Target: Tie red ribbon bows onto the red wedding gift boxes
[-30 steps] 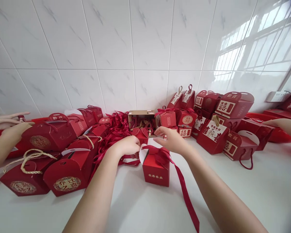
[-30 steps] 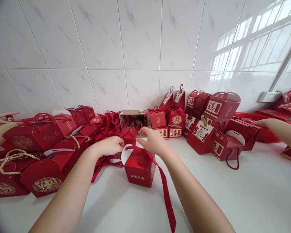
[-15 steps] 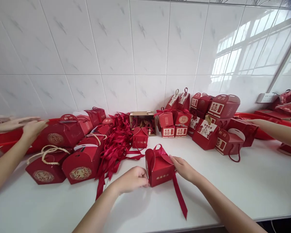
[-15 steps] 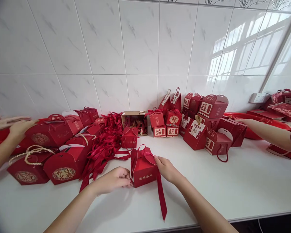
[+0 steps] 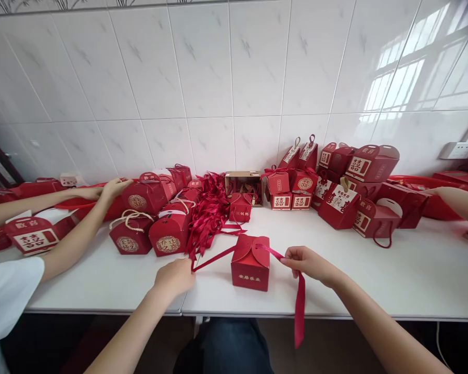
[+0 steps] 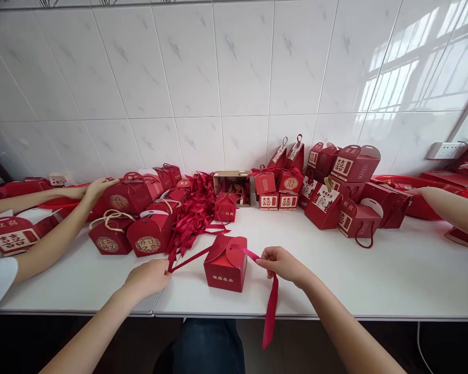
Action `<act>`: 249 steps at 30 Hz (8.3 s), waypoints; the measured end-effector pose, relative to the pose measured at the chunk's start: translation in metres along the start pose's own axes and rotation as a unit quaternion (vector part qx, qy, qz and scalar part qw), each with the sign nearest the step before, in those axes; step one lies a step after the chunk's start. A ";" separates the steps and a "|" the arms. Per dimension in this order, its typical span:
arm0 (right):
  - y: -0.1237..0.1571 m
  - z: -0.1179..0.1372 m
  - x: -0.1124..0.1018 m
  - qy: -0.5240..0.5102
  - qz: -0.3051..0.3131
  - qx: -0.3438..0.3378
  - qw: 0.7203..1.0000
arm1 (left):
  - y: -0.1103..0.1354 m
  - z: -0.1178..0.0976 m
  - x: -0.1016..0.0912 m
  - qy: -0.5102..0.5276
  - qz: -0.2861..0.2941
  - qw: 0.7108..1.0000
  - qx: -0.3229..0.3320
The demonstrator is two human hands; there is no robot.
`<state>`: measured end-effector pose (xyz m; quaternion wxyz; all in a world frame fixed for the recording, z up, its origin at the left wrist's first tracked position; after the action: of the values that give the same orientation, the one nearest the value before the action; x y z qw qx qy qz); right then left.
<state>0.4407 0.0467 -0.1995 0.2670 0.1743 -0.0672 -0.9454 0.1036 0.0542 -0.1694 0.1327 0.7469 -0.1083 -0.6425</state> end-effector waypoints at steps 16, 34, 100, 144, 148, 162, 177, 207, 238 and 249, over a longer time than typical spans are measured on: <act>0.040 -0.008 -0.043 0.033 -0.119 0.050 0.991 | 0.018 0.009 -0.043 0.040 0.141 0.989 0.015; 0.045 -0.011 -0.013 0.121 -0.282 -0.027 0.951 | 0.036 0.039 -0.022 0.165 0.055 0.983 0.064; 0.016 0.177 -0.017 -0.126 -0.174 -0.436 0.874 | 0.059 -0.112 -0.113 0.650 -0.162 0.617 0.413; 0.014 0.155 0.024 0.475 -0.217 -0.434 0.734 | 0.047 -0.115 -0.092 0.625 0.039 0.680 0.381; 0.017 0.147 0.028 0.390 -0.242 -0.459 0.761 | 0.057 -0.111 -0.089 0.571 -0.068 0.716 0.396; 0.092 -0.025 -0.043 0.346 -0.288 -0.009 0.893 | 0.038 0.035 -0.011 0.046 -0.232 0.961 0.143; 0.023 0.058 0.039 0.261 -0.142 -0.233 0.926 | 0.026 -0.067 0.014 0.403 -0.121 0.870 0.257; 0.037 0.043 0.039 0.297 -0.217 -0.238 0.899 | 0.021 -0.051 -0.016 0.299 0.159 0.909 0.244; 0.018 0.090 0.061 0.098 -0.060 -0.047 0.992 | 0.055 -0.100 0.012 0.175 -0.166 0.823 0.514; 0.011 0.095 0.056 0.255 -0.023 -0.079 0.964 | 0.053 -0.112 -0.008 0.133 -0.006 0.851 0.509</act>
<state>0.3665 0.0114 -0.1255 0.2663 0.3889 0.0824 -0.8781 0.2136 0.0135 -0.1282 -0.2561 0.7892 -0.3969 -0.3924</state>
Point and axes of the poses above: each hand's wrist, its own y-axis away from the middle knuckle, its own x-axis out of the palm, z = x × y, the point moved 3 cm from there along -y, towards the middle knuckle, and after that the axes turned 12 degrees about z, right-handed, at the moved point
